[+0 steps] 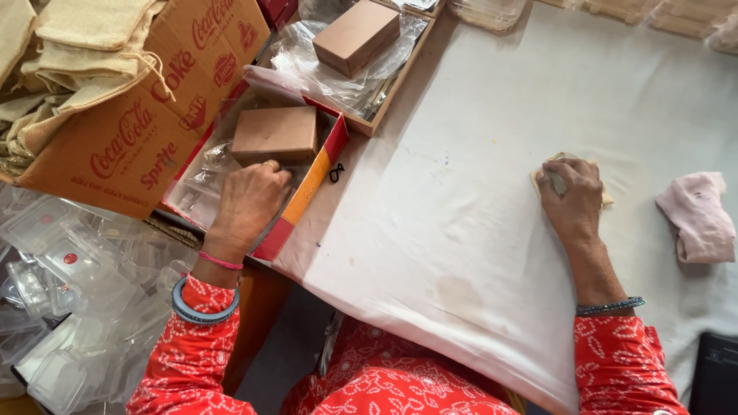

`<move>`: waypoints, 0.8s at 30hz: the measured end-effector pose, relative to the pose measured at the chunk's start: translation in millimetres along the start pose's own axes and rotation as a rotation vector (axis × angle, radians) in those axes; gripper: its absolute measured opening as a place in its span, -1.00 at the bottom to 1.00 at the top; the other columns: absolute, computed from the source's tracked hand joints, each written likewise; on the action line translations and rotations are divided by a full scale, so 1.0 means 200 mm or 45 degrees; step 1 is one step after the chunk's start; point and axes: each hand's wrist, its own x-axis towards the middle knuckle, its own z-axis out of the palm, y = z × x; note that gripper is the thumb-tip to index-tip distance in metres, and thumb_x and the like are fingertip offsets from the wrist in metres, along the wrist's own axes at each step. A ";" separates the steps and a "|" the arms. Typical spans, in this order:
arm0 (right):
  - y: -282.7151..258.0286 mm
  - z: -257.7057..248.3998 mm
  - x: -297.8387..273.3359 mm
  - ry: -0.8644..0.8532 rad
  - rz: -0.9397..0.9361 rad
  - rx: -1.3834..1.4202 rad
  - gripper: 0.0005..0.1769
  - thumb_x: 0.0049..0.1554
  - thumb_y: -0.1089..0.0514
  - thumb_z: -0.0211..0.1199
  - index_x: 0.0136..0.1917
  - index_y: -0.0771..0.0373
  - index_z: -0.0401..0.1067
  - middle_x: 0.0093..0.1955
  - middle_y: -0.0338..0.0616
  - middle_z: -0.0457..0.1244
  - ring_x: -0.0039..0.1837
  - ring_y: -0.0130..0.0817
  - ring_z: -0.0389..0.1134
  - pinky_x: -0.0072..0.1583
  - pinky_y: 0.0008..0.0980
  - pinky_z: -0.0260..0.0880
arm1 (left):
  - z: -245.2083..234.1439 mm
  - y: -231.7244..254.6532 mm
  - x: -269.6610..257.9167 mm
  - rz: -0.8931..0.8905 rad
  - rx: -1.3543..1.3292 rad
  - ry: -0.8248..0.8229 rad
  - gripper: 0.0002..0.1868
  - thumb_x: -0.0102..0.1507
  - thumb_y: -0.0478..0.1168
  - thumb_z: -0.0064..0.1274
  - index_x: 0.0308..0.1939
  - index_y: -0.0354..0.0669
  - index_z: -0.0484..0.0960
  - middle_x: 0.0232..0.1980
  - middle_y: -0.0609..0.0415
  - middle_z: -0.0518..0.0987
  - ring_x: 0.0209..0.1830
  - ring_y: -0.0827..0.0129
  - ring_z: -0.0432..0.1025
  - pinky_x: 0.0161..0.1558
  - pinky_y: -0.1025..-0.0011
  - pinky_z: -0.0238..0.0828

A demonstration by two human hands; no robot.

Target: The person wipes a green beaded necklace with a pink cloth, then coils it into a small bundle. They place the coiled necklace into a small beige drawstring pouch and tie it closed. Finally, they place the pouch into a clear plastic bag.

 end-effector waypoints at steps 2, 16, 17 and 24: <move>0.00 0.00 0.00 0.012 -0.018 0.002 -0.82 0.28 0.10 0.38 0.11 0.20 0.61 0.21 -0.11 0.38 0.34 -0.10 0.31 0.34 -0.12 0.36 | 0.00 -0.01 -0.02 -0.051 -0.017 -0.026 -0.82 0.39 -0.11 0.16 -0.24 -0.07 0.72 -0.21 0.12 0.66 -0.23 0.31 0.61 -0.19 0.34 0.58; -0.02 0.00 0.00 0.009 -0.010 -0.002 -0.82 0.27 0.11 0.38 0.10 0.21 0.61 0.20 -0.06 0.37 0.32 -0.10 0.32 0.29 -0.13 0.37 | -0.38 0.02 -0.03 -0.376 -1.398 0.612 -0.71 0.53 -0.11 0.00 -0.20 -0.21 0.58 -0.37 0.19 0.57 -0.43 0.57 0.42 -0.36 0.56 0.35; -0.02 0.00 0.00 0.010 -0.009 0.004 -0.82 0.27 0.11 0.37 0.10 0.21 0.61 0.19 -0.06 0.37 0.32 -0.09 0.32 0.30 -0.14 0.38 | -0.36 0.04 -0.01 -0.310 -1.645 0.634 -0.73 0.52 -0.11 -0.03 -0.20 -0.18 0.58 -0.33 0.23 0.59 -0.40 0.63 0.46 -0.36 0.62 0.39; -0.29 -0.09 0.01 0.153 -0.157 -0.167 -0.75 0.18 0.14 0.39 0.12 0.24 0.59 0.18 -0.06 0.39 0.29 -0.02 0.32 0.31 -0.11 0.35 | -0.25 0.60 0.36 -0.261 -2.583 0.356 -0.79 0.46 -0.12 -0.08 -0.19 -0.10 0.57 -0.12 0.01 0.75 -0.20 0.38 0.67 -0.23 0.50 0.64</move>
